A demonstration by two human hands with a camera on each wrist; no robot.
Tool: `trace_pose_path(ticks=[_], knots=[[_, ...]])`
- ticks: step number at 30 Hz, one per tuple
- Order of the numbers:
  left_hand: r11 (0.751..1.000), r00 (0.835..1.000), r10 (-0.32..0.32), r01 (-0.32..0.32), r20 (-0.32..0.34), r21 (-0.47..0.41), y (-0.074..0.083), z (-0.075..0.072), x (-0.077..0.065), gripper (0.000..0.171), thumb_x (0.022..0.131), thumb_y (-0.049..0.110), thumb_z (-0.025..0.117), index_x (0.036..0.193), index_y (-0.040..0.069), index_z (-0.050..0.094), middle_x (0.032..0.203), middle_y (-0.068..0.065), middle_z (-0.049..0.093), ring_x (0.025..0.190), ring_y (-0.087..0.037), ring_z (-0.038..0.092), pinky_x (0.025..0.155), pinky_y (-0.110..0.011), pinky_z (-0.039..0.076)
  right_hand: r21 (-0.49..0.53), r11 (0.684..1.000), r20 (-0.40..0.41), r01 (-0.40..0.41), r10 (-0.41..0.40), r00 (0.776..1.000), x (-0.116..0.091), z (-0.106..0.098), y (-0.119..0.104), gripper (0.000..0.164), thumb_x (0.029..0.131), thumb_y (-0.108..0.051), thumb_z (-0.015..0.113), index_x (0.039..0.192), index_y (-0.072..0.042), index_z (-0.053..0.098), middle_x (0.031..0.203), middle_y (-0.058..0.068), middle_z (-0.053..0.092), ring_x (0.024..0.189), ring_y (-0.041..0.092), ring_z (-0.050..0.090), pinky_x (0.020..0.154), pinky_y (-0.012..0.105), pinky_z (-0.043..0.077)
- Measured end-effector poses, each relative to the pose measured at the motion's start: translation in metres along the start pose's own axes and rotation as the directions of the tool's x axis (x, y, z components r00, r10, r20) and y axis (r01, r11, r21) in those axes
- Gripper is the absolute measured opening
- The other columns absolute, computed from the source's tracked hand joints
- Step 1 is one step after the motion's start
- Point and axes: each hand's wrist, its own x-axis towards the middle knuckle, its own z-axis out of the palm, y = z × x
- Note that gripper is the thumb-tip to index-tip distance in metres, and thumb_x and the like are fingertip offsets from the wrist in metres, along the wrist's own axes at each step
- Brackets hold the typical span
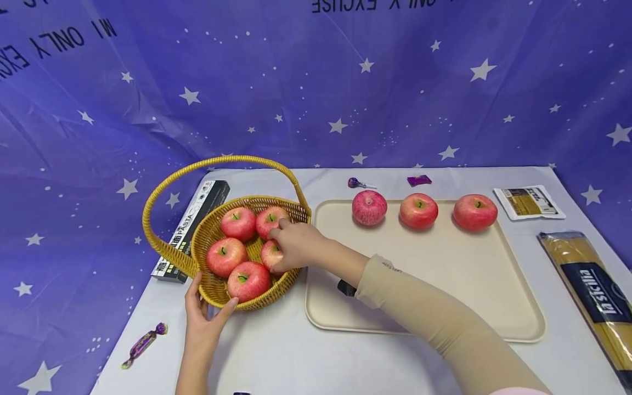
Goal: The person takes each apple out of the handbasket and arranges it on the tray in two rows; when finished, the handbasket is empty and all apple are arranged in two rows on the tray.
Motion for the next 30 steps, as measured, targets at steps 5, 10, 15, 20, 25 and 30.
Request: trace_pose_path(ticks=[5,10,15,20,25,30], knots=[[1.0,1.0,-0.025,0.025,-0.003,0.013,0.0,0.0,-0.001,0.092,0.087,0.005,0.071,0.154,0.023,0.01,0.159,-0.005,0.006,0.145,-0.024,0.007,0.112,-0.02,0.024,0.039,0.999,-0.061,-0.001,0.003,0.998,-0.002,0.007,0.003,0.061,0.069,-0.05,0.074,0.12,-0.016,0.063,0.11,0.007,0.055,0.086,0.019,0.058,0.071,0.033,0.053],[1.0,1.0,-0.022,0.022,-0.001,0.013,-0.001,0.0,-0.001,0.092,0.087,0.004,0.07,0.154,0.022,0.01,0.159,-0.005,0.006,0.145,-0.024,0.007,0.111,-0.02,0.025,0.079,0.997,-0.109,0.009,-0.001,0.994,-0.006,0.006,0.004,0.06,0.069,-0.048,0.073,0.119,-0.016,0.064,0.111,0.006,0.055,0.09,0.02,0.058,0.074,0.033,0.053],[1.0,1.0,0.003,-0.003,0.0,-0.006,0.0,0.001,-0.001,0.092,0.086,0.001,0.069,0.154,0.02,0.01,0.159,-0.008,0.007,0.145,-0.025,0.007,0.112,-0.019,0.024,0.183,0.982,-0.179,0.042,-0.009,0.984,-0.013,-0.005,0.006,0.065,0.069,-0.046,0.075,0.124,-0.016,0.062,0.117,0.005,0.052,0.101,0.018,0.056,0.083,0.032,0.051],[1.0,1.0,-0.012,0.012,0.0,-0.008,0.001,0.001,-0.001,0.092,0.087,0.003,0.07,0.154,0.022,0.01,0.159,-0.006,0.006,0.145,-0.023,0.006,0.112,-0.02,0.023,0.27,0.961,-0.258,0.054,0.018,0.966,-0.031,-0.029,0.009,0.064,0.067,-0.046,0.078,0.124,-0.021,0.061,0.11,0.0,0.051,0.092,0.014,0.054,0.077,0.028,0.051],[1.0,1.0,-0.005,0.005,0.002,-0.009,0.001,0.0,0.0,0.091,0.087,0.003,0.07,0.154,0.021,0.011,0.159,-0.007,0.006,0.145,-0.024,0.006,0.112,-0.02,0.023,0.318,0.948,-0.317,0.033,0.074,0.946,-0.054,-0.053,0.021,0.065,0.066,-0.044,0.08,0.124,-0.02,0.062,0.106,-0.002,0.049,0.087,0.013,0.054,0.075,0.026,0.052],[1.0,1.0,-0.004,0.004,0.001,-0.013,0.001,0.0,-0.001,0.091,0.087,0.002,0.07,0.154,0.021,0.011,0.159,-0.007,0.006,0.145,-0.024,0.007,0.112,-0.02,0.023,0.344,0.939,-0.351,-0.029,0.157,0.923,-0.071,-0.06,0.045,0.066,0.065,-0.041,0.081,0.124,-0.017,0.062,0.108,0.0,0.05,0.09,0.016,0.055,0.078,0.034,0.053]])
